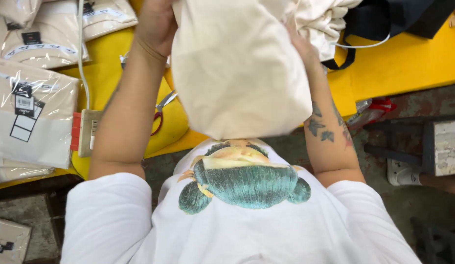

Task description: The person is performing a quality control check on a beige garment, inspecting the seams and using scissors to trim away loose threads.

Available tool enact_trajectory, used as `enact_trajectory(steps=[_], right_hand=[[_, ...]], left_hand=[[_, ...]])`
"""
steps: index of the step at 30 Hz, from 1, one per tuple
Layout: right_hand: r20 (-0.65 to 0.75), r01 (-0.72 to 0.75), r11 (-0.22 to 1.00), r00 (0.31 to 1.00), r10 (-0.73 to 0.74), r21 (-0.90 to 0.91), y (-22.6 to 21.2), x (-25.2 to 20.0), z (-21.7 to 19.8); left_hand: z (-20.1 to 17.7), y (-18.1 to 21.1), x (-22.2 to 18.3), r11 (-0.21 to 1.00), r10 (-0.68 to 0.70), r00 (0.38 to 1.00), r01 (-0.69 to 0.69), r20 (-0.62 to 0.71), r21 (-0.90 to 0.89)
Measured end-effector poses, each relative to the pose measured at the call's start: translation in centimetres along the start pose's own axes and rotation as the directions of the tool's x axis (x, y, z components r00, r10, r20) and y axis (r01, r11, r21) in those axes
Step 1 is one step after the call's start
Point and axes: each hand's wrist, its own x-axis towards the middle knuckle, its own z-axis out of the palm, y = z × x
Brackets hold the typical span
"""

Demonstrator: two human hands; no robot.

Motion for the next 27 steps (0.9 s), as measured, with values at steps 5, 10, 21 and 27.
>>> enact_trajectory(steps=[5,10,21,27], right_hand=[[-0.073,0.019,0.991,0.997,-0.029,-0.129,1.5,-1.3,1.6],[-0.37,0.169,0.583,0.627,-0.686,-0.795,-1.5,-1.1,-0.3],[-0.152,0.646,0.749,0.763,-0.629,0.144,-12.2,-3.9,-6.1],[-0.037,0.701,0.697,0.709,-0.705,0.152,-10.9,-13.2,-3.8]], left_hand=[[-9.9,-9.9,-1.8,0.941,-0.289,0.806,0.339,-0.517,0.003],[-9.4,-14.5,-1.8,0.93,0.096,0.694,0.192,-0.713,0.312],[-0.2,-11.5,-0.7,0.357,0.657,0.715,-0.017,-0.238,0.934],[10.8,-7.2,6.6,0.164,0.564,0.801,-0.347,0.2,0.923]])
